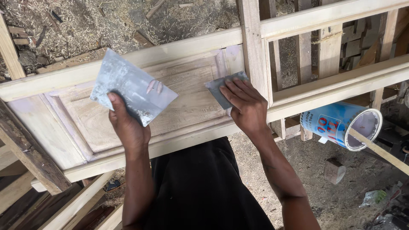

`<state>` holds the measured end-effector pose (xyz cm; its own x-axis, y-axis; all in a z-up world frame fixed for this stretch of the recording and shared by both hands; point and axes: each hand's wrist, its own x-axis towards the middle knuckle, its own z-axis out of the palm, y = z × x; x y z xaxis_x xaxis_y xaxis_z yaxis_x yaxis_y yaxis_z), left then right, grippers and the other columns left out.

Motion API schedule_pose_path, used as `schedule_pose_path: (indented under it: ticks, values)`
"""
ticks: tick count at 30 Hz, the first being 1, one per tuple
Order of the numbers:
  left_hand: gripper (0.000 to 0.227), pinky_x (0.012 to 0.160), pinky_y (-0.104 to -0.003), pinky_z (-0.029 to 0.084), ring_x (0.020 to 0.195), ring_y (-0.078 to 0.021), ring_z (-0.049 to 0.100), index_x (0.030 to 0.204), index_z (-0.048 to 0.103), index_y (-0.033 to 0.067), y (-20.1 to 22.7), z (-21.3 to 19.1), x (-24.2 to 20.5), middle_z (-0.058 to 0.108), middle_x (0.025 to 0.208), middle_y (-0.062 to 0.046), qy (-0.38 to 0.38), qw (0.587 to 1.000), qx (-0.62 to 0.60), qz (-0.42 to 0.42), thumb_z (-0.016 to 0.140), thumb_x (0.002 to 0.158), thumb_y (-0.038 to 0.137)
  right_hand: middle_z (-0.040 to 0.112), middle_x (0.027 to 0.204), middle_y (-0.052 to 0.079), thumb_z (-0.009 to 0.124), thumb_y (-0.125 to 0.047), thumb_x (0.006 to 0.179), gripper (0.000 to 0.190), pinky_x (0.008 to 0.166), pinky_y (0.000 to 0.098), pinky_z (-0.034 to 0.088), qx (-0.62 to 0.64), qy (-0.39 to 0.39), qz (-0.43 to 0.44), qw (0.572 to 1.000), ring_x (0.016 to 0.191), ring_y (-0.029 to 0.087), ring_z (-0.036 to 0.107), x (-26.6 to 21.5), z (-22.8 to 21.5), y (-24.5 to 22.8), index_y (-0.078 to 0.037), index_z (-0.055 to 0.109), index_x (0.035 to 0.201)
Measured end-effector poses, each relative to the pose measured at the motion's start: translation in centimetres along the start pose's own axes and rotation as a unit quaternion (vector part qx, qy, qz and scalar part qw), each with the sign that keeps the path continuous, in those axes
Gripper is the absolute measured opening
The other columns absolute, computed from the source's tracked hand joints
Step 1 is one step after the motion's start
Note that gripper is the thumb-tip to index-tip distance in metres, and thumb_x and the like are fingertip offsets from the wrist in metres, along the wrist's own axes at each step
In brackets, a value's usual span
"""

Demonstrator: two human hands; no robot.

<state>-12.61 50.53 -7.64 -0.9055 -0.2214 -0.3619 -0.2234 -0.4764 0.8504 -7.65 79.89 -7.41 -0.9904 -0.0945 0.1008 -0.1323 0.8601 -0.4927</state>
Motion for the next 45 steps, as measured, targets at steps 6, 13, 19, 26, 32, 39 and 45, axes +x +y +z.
schedule_pose_path:
  ticks: [6,13,19,26,32,39,45]
  values:
    - [0.053,0.098,-0.037,0.059,0.109,-0.0180,0.068,0.123,0.061,-0.0022,-2.0,1.9,-1.6,0.069,0.115,-0.011,-0.077,0.995,0.011,-0.058,0.054,0.108,0.048,0.072,0.127,-0.006,0.081,-0.016,0.090,0.024,0.119,0.0398,0.047,0.010,0.049,-0.194,0.980,0.128,0.017,0.064,-1.8,-2.7,-4.2,-0.030,0.078,0.110]
    - [0.045,0.074,-0.024,0.044,0.083,-0.0047,0.048,0.101,0.064,0.0049,-2.8,3.2,-3.9,0.056,0.089,0.003,-0.102,0.988,0.115,-0.031,0.050,0.114,0.046,0.071,0.131,-0.013,0.081,-0.021,0.088,0.029,0.121,0.0346,0.044,-0.037,0.010,-0.302,0.953,0.132,0.011,0.059,-1.8,-3.6,-5.8,-0.036,0.077,0.113]
    - [0.047,0.069,-0.024,0.044,0.077,-0.0037,0.049,0.094,0.065,0.0067,-2.3,3.2,-4.9,0.058,0.081,0.004,-0.137,0.969,0.207,-0.008,0.046,0.112,0.046,0.072,0.130,-0.011,0.080,-0.023,0.085,0.030,0.120,0.0366,0.046,-0.031,-0.028,-0.273,0.961,0.131,0.014,0.060,-2.0,-3.8,-5.9,-0.033,0.077,0.114]
    - [0.054,0.119,-0.046,0.050,0.130,-0.0257,0.060,0.139,0.051,-0.0013,0.0,1.1,-2.3,0.061,0.134,-0.014,-0.061,0.993,-0.065,0.071,0.053,0.111,0.045,0.074,0.127,-0.004,0.082,-0.003,0.086,0.037,0.120,0.0404,0.048,-0.065,-0.026,-0.219,0.973,0.129,0.017,0.065,-1.2,0.1,-0.1,-0.027,0.078,0.115]
    - [0.066,0.120,-0.044,0.051,0.133,-0.0245,0.060,0.146,0.047,-0.0018,1.8,-1.4,-0.6,0.058,0.137,-0.014,0.029,0.995,-0.051,0.075,0.060,0.106,0.050,0.071,0.132,0.008,0.065,0.014,0.084,0.050,0.119,0.0466,0.046,-0.071,0.070,-0.103,0.990,0.133,0.026,0.063,3.1,5.9,3.2,-0.014,0.078,0.123]
    - [0.065,0.116,-0.042,0.052,0.128,-0.0235,0.060,0.144,0.047,-0.0011,0.3,-2.5,-0.5,0.059,0.135,-0.014,0.050,0.997,-0.043,0.034,0.059,0.105,0.050,0.068,0.139,0.009,0.067,0.012,0.081,0.055,0.121,0.0493,0.042,-0.079,0.064,-0.076,0.992,0.137,0.027,0.059,3.6,9.3,3.6,-0.015,0.076,0.128]
    - [0.068,0.115,-0.043,0.053,0.130,-0.0252,0.061,0.142,0.046,-0.0035,-0.2,-2.8,-0.2,0.059,0.134,-0.017,0.048,0.999,-0.009,0.004,0.056,0.104,0.053,0.067,0.138,0.009,0.066,0.014,0.077,0.059,0.119,0.0494,0.043,-0.098,0.090,-0.063,0.989,0.136,0.029,0.058,3.7,11.9,4.0,-0.015,0.076,0.128]
